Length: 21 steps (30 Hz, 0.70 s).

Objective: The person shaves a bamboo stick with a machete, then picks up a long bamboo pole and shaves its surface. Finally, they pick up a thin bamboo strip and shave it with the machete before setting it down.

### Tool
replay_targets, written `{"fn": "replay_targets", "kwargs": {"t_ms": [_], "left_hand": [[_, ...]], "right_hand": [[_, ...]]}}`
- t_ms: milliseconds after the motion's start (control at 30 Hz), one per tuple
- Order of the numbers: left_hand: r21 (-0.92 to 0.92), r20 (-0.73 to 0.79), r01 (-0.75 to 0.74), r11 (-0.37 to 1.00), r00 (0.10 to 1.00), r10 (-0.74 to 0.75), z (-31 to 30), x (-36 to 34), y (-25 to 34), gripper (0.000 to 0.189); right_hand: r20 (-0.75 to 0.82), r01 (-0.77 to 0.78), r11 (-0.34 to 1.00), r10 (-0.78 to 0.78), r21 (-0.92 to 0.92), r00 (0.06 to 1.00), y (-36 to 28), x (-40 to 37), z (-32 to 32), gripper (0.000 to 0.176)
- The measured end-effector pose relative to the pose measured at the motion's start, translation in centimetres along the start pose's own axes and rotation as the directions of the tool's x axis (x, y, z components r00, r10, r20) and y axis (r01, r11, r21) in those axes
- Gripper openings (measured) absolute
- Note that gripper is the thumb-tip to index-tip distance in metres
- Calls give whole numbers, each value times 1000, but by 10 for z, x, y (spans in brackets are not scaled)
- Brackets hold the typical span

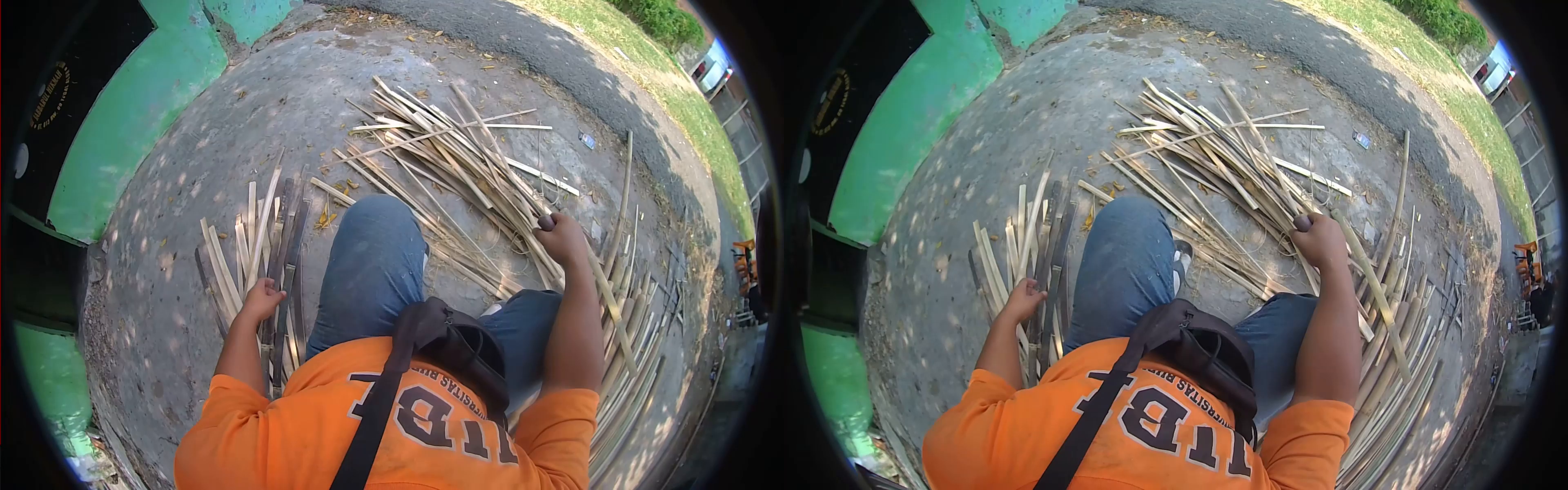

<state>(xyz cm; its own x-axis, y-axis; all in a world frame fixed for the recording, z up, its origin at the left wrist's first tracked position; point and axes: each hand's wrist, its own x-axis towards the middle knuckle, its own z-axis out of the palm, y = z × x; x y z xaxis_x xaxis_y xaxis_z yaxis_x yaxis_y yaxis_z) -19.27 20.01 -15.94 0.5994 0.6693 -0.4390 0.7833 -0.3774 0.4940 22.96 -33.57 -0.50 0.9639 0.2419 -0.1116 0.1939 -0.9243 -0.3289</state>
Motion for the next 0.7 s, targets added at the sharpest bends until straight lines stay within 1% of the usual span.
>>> {"fn": "replay_targets", "kwargs": {"t_ms": [33, 67, 133, 167, 200, 300, 333, 367, 433, 500, 533, 567, 633, 700], "left_hand": [[-86, 156, 27, 996, 988, -13, 6, 4, 12, 60], [-42, 193, -74, 996, 978, 81, 12, 7, 24, 47], [-118, 195, -88, 989, 975, 110, 31, 29, 31, 47], [-161, 191, -96, 982, 973, 126, 42, 42, 35, 48], [-218, 201, -93, 972, 970, 138, 49, 50, 46, 44], [-254, 257, -147, 956, 943, 213, 52, 64, 98, 41], [-205, 276, -126, 971, 944, 181, 46, 60, 128, 37], [-213, 281, -131, 968, 941, 189, 51, 69, 140, 37], [-238, 285, -133, 962, 938, 200, 59, 87, 154, 37], [-279, 294, -195, 940, 915, 277, 87, 121, 141, 38], [-298, 293, -225, 927, 903, 314, 91, 128, 146, 38], [-231, 306, -266, 936, 893, 329, 93, 132, 147, 39], [-99, 341, -357, 929, 865, 369, 89, 119, 189, 40], [-81, 346, -359, 930, 864, 364, 118, 158, 159, 40]], "right_hand": [[37, -2, 1000, 3, -28, 999, 1, 2, 3, 36], [77, -5, 998, 10, -60, 997, 3, 3, 3, 36], [154, 7, 991, 14, -136, 988, 8, 5, -5, 37], [172, 20, 989, 5, -145, 985, 11, 8, -11, 36], [192, 36, 987, -6, -154, 981, 14, 10, -16, 36], [262, 67, 977, -11, -204, 965, 19, 25, -24, 32], [286, 68, 972, -1, -225, 958, 21, 33, -23, 32], [311, 71, 966, 9, -247, 950, 24, 39, -20, 31], [320, 57, 972, 19, -227, 947, 26, 47, -1, 31], [330, 52, 980, 15, -194, 944, 27, 49, 28, 30], [376, 80, 984, -16, -156, 927, 27, 52, 39, 31], [415, 97, 980, -17, -172, 910, 28, 55, 47, 32], [480, 123, 971, -10, -204, 877, 19, 58, 52, 33], [538, 130, 972, -3, -198, 843, 18, 63, 63, 37]]}}
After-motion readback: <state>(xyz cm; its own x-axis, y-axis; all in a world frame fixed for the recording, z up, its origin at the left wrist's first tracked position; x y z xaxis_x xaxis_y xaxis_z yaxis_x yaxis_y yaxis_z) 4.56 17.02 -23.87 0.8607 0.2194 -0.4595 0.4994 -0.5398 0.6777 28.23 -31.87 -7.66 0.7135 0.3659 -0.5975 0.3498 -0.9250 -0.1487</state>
